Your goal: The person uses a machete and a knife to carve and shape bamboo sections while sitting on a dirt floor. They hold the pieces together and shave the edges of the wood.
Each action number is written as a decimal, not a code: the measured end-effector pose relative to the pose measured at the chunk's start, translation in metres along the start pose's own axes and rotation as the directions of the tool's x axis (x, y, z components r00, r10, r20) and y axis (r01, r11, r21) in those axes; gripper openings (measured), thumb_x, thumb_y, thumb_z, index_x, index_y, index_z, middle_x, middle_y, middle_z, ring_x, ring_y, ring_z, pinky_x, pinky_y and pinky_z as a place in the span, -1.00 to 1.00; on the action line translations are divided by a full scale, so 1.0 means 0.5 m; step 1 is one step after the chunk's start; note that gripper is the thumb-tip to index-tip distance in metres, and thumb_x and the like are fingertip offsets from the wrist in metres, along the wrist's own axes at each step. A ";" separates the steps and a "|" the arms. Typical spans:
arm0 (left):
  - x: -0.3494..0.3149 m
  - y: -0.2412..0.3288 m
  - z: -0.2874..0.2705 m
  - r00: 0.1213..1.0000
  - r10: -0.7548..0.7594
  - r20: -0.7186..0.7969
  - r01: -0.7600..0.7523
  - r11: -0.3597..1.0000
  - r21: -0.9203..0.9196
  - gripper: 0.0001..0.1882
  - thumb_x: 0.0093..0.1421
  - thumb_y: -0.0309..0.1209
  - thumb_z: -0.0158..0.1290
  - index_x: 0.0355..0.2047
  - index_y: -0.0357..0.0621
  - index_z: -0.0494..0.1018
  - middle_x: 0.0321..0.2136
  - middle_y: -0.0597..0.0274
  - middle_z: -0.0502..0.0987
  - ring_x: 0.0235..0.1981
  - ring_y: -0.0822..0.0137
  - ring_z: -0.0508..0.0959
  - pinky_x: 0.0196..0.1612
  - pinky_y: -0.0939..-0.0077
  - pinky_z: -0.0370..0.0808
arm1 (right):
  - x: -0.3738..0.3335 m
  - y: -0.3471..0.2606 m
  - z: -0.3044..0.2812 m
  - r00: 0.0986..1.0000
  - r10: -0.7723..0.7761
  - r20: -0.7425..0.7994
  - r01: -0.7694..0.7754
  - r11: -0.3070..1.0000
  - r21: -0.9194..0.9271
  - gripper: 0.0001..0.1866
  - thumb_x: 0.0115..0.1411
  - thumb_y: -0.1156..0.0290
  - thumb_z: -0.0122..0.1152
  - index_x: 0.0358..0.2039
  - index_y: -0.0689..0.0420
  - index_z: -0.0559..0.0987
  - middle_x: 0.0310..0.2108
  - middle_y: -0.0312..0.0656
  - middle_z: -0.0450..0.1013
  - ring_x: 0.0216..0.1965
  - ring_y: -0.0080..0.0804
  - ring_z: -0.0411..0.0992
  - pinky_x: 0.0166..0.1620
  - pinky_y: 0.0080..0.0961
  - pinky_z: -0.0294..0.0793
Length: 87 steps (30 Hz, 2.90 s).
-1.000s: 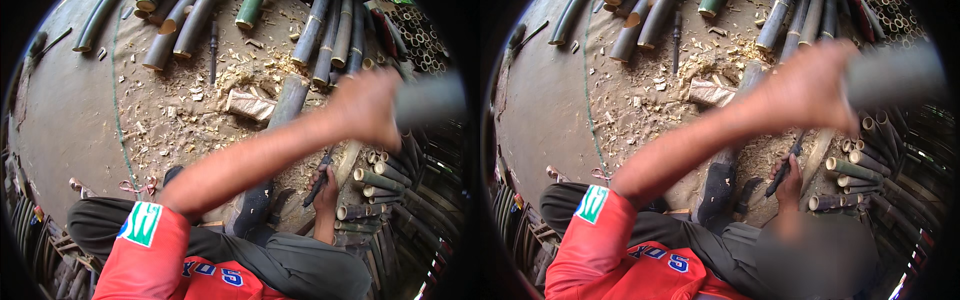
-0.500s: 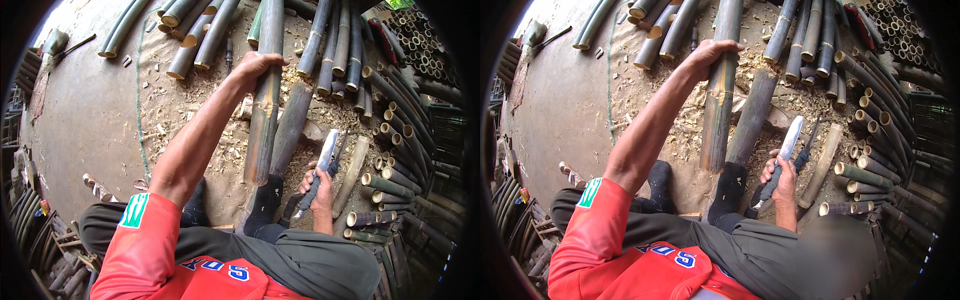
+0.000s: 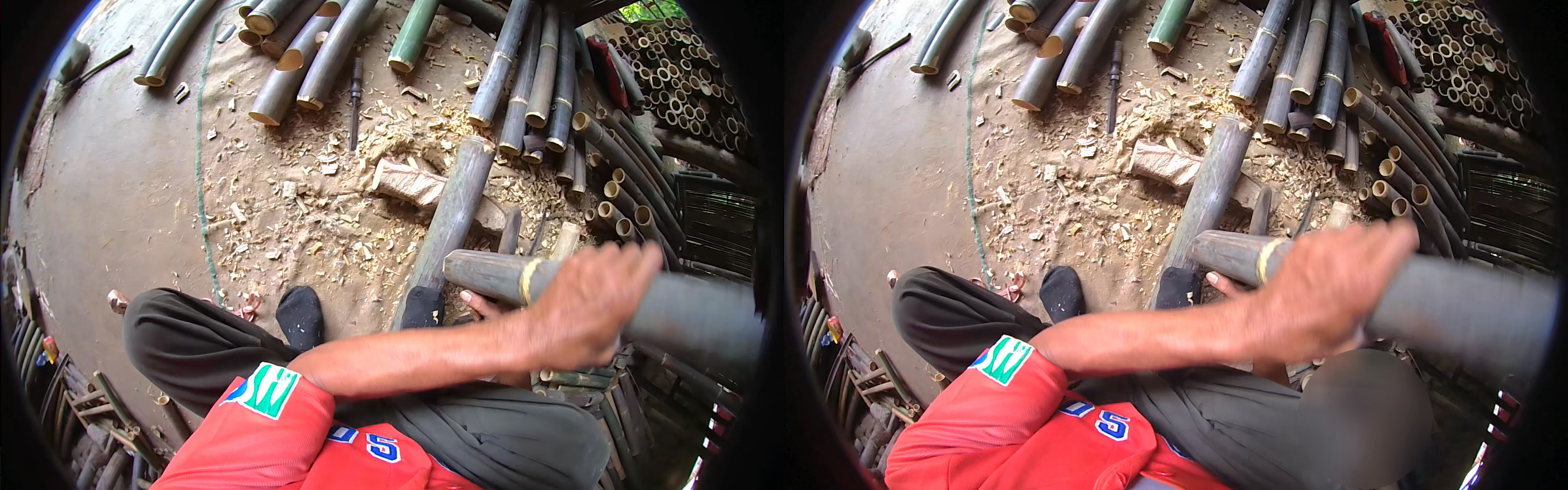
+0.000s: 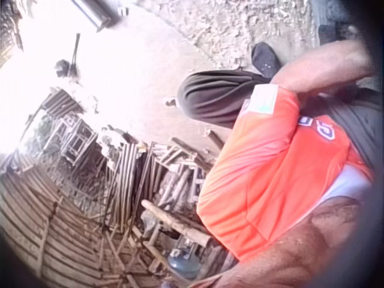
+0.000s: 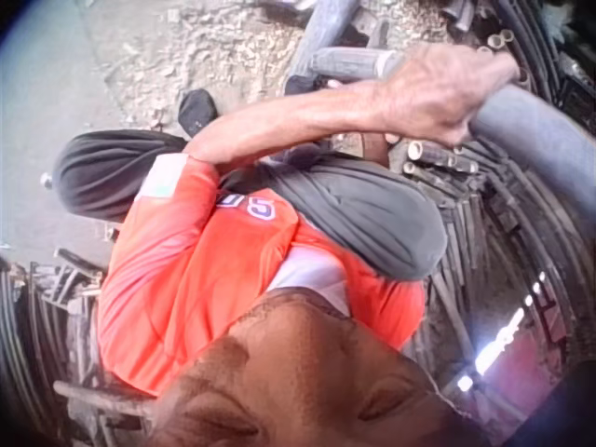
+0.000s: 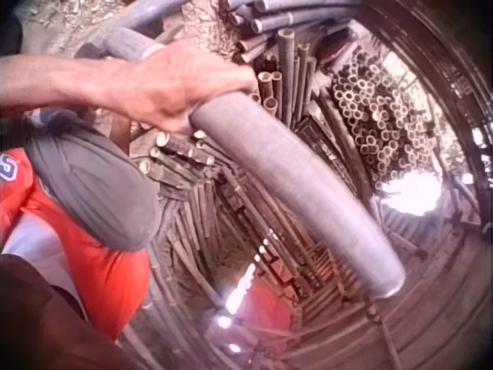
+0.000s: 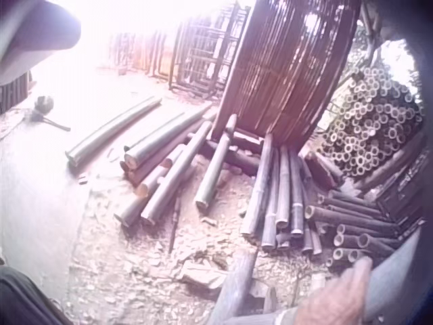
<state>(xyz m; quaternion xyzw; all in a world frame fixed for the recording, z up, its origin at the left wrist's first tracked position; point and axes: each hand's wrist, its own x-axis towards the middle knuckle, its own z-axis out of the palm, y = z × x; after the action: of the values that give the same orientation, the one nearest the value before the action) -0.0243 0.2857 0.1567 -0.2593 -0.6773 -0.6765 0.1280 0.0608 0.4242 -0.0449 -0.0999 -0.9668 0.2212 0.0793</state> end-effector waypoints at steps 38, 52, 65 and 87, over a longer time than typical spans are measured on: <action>0.016 -0.239 -0.302 0.959 -0.116 -0.260 0.196 0.931 0.308 -0.69 0.02 -0.48 0.17 -0.18 -0.16 0.46 -0.41 0.10 0.55 -0.37 0.22 0.60 -0.34 0.31 0.59 | 0.110 0.165 -0.157 0.858 -0.137 0.495 0.299 0.917 -0.263 -0.73 0.57 0.21 -0.08 -0.17 0.14 0.45 -0.56 -0.36 0.43 -0.58 -0.31 0.51 -0.49 -0.23 0.56; -0.250 -0.296 -0.323 0.843 -0.537 -0.004 0.413 0.643 0.645 0.03 0.03 -0.22 0.49 0.43 -0.19 0.18 0.28 -0.18 0.34 0.31 -0.05 0.39 0.40 -0.01 0.39 | 0.017 0.021 -0.008 0.778 0.353 0.520 -0.485 -0.190 0.854 -0.71 0.42 0.35 0.19 0.06 0.17 0.40 -0.07 -0.02 0.55 0.11 -0.12 0.51 0.31 -0.04 0.42; -0.086 -0.363 -0.336 0.710 -0.630 0.314 0.294 0.671 0.681 -0.66 0.32 -0.07 0.17 -0.26 -0.08 0.68 -0.59 0.16 0.59 -0.54 0.21 0.59 -0.36 0.20 0.59 | 0.088 0.479 -0.088 0.835 0.546 -0.065 -0.524 0.755 -0.394 0.14 0.18 -0.02 0.47 0.48 0.39 0.03 0.40 0.34 0.18 0.39 0.25 0.24 0.37 0.06 0.30; -0.061 -0.465 -0.393 0.621 -0.525 0.582 -0.114 0.674 0.730 -0.23 0.34 0.24 0.12 -0.66 -0.29 0.48 -0.76 -0.05 0.39 -0.66 -0.06 0.51 -0.48 0.00 0.47 | 0.117 0.103 -0.252 0.821 0.157 0.549 -0.571 0.210 0.794 -0.25 0.16 0.01 0.44 0.13 0.35 0.45 -0.14 -0.06 0.53 -0.25 -0.26 0.62 -0.20 -0.33 0.74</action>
<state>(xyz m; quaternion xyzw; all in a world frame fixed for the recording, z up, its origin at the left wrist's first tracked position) -0.1554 0.0988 -0.0467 -0.3584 -0.8973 -0.1994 -0.1636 0.0374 0.5350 0.0506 -0.2226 -0.5936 0.7658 -0.1076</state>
